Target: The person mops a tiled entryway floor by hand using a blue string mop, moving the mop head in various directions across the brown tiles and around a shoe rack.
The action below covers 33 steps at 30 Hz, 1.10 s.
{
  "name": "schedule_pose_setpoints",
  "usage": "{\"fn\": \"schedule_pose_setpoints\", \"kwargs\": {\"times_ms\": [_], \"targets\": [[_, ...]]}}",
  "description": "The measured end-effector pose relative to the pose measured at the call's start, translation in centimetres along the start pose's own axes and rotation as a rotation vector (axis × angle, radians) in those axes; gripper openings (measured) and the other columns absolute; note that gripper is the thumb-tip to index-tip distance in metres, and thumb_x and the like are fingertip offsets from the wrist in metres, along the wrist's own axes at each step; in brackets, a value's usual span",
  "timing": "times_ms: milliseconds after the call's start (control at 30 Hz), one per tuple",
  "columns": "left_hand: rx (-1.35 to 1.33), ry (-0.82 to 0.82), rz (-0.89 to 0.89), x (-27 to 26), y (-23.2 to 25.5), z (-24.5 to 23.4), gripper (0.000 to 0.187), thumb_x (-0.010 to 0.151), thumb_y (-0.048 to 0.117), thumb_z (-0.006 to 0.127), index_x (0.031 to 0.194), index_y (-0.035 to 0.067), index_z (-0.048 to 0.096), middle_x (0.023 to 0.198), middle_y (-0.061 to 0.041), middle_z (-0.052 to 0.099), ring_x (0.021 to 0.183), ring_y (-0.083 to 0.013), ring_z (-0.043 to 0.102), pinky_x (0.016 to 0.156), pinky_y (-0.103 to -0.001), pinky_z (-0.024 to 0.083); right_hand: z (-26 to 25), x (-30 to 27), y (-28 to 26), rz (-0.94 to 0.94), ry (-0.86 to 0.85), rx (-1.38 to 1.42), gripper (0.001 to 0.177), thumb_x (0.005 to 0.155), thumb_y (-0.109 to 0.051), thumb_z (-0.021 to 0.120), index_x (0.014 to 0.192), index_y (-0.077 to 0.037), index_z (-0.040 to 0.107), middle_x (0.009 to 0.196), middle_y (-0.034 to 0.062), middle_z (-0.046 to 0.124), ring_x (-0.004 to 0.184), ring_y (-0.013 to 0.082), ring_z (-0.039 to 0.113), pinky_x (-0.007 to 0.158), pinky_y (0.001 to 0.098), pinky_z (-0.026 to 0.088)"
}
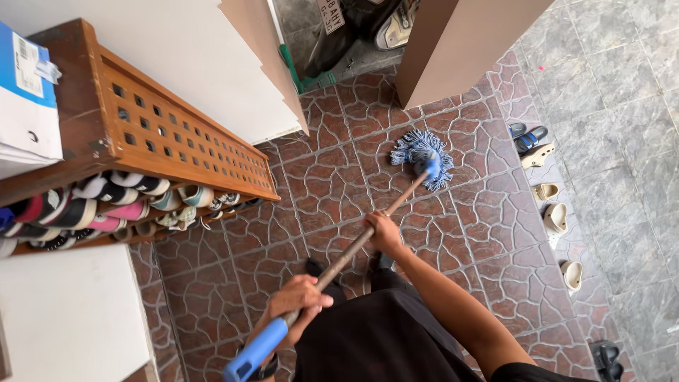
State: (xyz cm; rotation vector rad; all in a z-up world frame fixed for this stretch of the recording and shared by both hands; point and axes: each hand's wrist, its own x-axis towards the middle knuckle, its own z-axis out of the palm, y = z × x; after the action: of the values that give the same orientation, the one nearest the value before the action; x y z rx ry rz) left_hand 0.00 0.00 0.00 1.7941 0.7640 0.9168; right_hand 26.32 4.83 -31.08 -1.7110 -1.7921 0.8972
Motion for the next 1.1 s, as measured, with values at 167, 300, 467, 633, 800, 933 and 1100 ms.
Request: {"fn": "schedule_pose_setpoints", "kwargs": {"times_ms": [167,300,467,633,800,933,1100], "targets": [[0.117,-0.081,0.080,-2.1,3.2,-4.8,0.031,0.086,-0.009,0.069,0.111,0.007,0.074,0.075,-0.001,0.067,0.074,-0.0143,0.068,0.092,-0.040,0.051,6.4,1.3,-6.8,-0.067,0.118,0.223,0.006,0.090,-0.007,0.068,0.094,-0.003,0.066,0.094,0.0144,0.064,0.094,0.0377,0.061,0.085,0.0466,0.050],[0.237,-0.088,0.036,-4.5,6.5,-7.9,0.038,0.083,-0.009,0.070,0.116,0.008,0.073,0.075,0.001,0.067,0.073,-0.0126,0.069,0.090,-0.040,0.052,11.1,2.3,-12.9,-0.118,0.107,0.308,0.015,0.077,0.001,0.067,0.090,-0.007,0.066,0.089,0.0100,0.067,0.092,0.0311,0.066,0.085,0.0417,0.053],[0.406,-0.125,-0.010,-8.4,8.9,-9.1,0.046,0.084,0.002,0.077,0.128,0.014,0.069,0.074,0.002,0.067,0.073,-0.0101,0.069,0.085,-0.037,0.053,14.2,1.3,-20.1,-0.451,-0.112,0.419,0.018,0.078,-0.003,0.074,0.091,-0.010,0.065,0.088,0.0068,0.068,0.087,0.0282,0.066,0.082,0.0409,0.052],[0.388,-0.095,0.009,-12.3,9.6,-10.8,0.052,0.087,0.006,0.074,0.137,0.013,0.060,0.062,0.010,0.061,0.063,-0.0044,0.066,0.078,-0.036,0.055,13.3,-2.0,-25.6,-0.344,-0.308,0.305,0.013,0.094,-0.023,0.069,0.096,-0.011,0.064,0.094,0.0069,0.068,0.093,0.0307,0.069,0.077,0.0442,0.055],[0.452,0.007,0.075,-13.0,8.7,-10.3,0.048,0.087,0.008,0.072,0.133,0.015,0.059,0.061,0.014,0.057,0.060,-0.0024,0.062,0.072,-0.033,0.057,11.1,-3.3,-24.8,-0.297,-0.400,0.196,0.030,0.096,-0.039,0.066,0.088,-0.011,0.061,0.093,0.0070,0.067,0.091,0.0332,0.069,0.075,0.0475,0.054],[0.337,-0.080,0.199,-11.6,7.8,-8.6,0.046,0.094,0.010,0.077,0.136,0.016,0.059,0.069,0.007,0.049,0.063,-0.0066,0.056,0.073,-0.030,0.055,9.0,-3.3,-22.6,-0.317,-0.395,0.147,0.026,0.096,-0.037,0.069,0.089,-0.013,0.063,0.092,0.0045,0.068,0.087,0.0288,0.072,0.079,0.0451,0.057],[0.273,-0.048,0.259,-11.2,5.8,-8.7,0.042,0.096,0.003,0.074,0.135,0.015,0.063,0.071,0.008,0.053,0.064,-0.0064,0.059,0.071,-0.030,0.052,6.5,-3.4,-20.3,-0.353,-0.286,0.060,0.015,0.086,-0.027,0.075,0.091,-0.014,0.070,0.092,0.0016,0.073,0.084,0.0258,0.074,0.077,0.0489,0.053]]}}
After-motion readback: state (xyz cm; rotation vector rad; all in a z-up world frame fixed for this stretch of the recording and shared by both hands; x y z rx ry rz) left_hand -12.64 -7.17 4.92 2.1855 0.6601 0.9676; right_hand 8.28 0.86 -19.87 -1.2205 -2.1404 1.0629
